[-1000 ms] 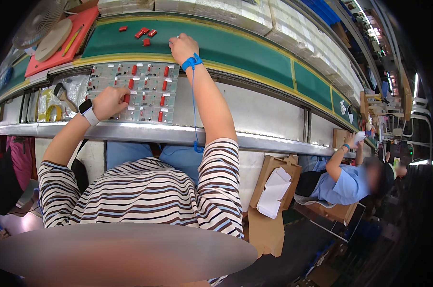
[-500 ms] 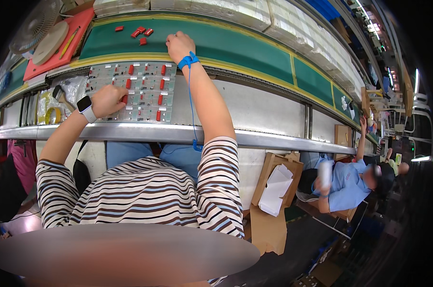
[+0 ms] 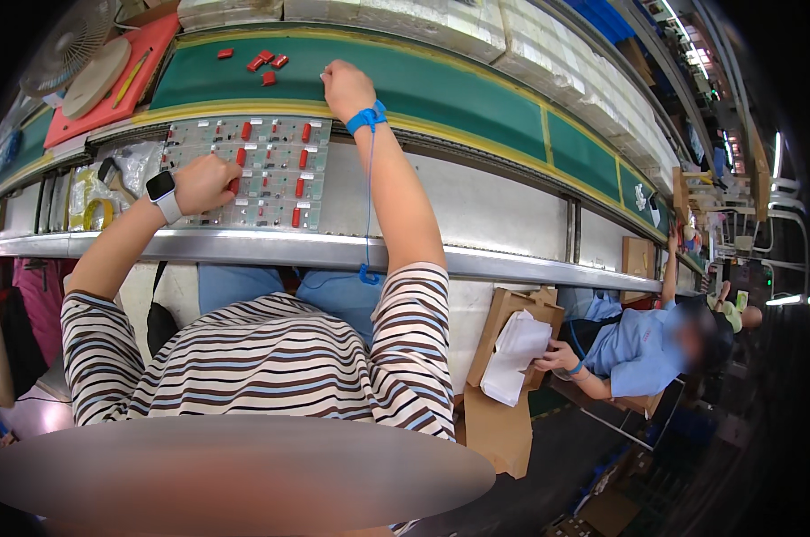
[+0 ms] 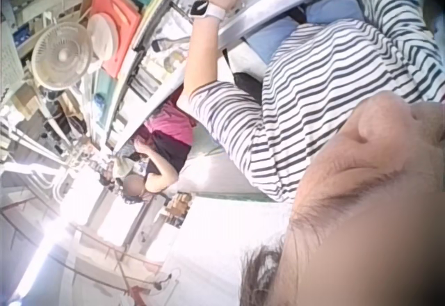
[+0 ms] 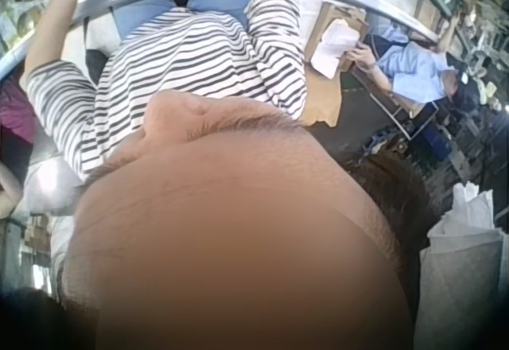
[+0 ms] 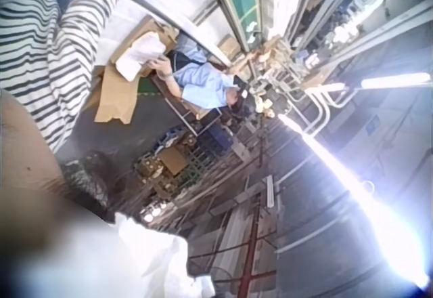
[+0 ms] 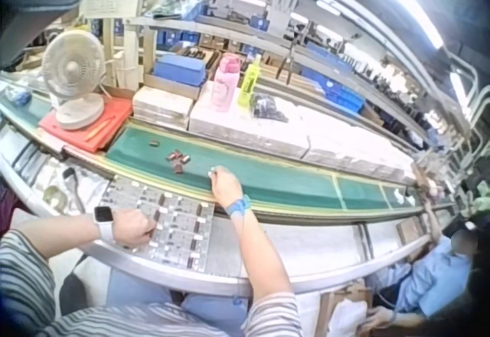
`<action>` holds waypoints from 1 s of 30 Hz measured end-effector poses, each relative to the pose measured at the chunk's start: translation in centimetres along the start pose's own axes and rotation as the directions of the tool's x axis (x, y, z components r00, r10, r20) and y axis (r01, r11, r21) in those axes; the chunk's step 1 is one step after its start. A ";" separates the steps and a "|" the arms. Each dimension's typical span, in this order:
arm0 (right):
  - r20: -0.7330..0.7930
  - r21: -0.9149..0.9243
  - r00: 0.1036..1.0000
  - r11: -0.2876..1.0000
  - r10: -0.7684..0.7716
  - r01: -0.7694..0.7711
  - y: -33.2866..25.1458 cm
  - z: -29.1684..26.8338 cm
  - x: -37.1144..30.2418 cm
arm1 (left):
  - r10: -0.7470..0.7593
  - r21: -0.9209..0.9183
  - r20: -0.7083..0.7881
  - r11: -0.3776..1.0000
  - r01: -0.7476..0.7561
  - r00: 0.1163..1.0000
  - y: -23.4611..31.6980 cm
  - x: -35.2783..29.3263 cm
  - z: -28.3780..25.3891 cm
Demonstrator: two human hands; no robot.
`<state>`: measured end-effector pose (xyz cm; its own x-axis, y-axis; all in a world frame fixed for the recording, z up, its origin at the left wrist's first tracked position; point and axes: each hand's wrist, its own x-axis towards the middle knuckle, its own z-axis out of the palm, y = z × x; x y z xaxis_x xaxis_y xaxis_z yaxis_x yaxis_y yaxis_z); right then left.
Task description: Assembling small electronic components onto a tray and checking a document.
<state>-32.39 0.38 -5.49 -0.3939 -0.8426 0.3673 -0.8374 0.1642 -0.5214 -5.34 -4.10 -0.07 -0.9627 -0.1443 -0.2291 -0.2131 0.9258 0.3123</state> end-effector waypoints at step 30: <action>0.190 0.304 0.954 0.938 -0.233 0.169 -8.6 -2.9 -8.6 | -0.053 -0.269 0.069 0.961 0.070 0.996 -0.8 0.7 -0.8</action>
<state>-22.95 7.68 -1.96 -0.1082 -0.9392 0.3258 -0.7365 -0.1444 -0.6609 -5.93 -5.24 0.23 -0.9361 -0.1688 -0.3084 -0.3169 0.7853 0.5319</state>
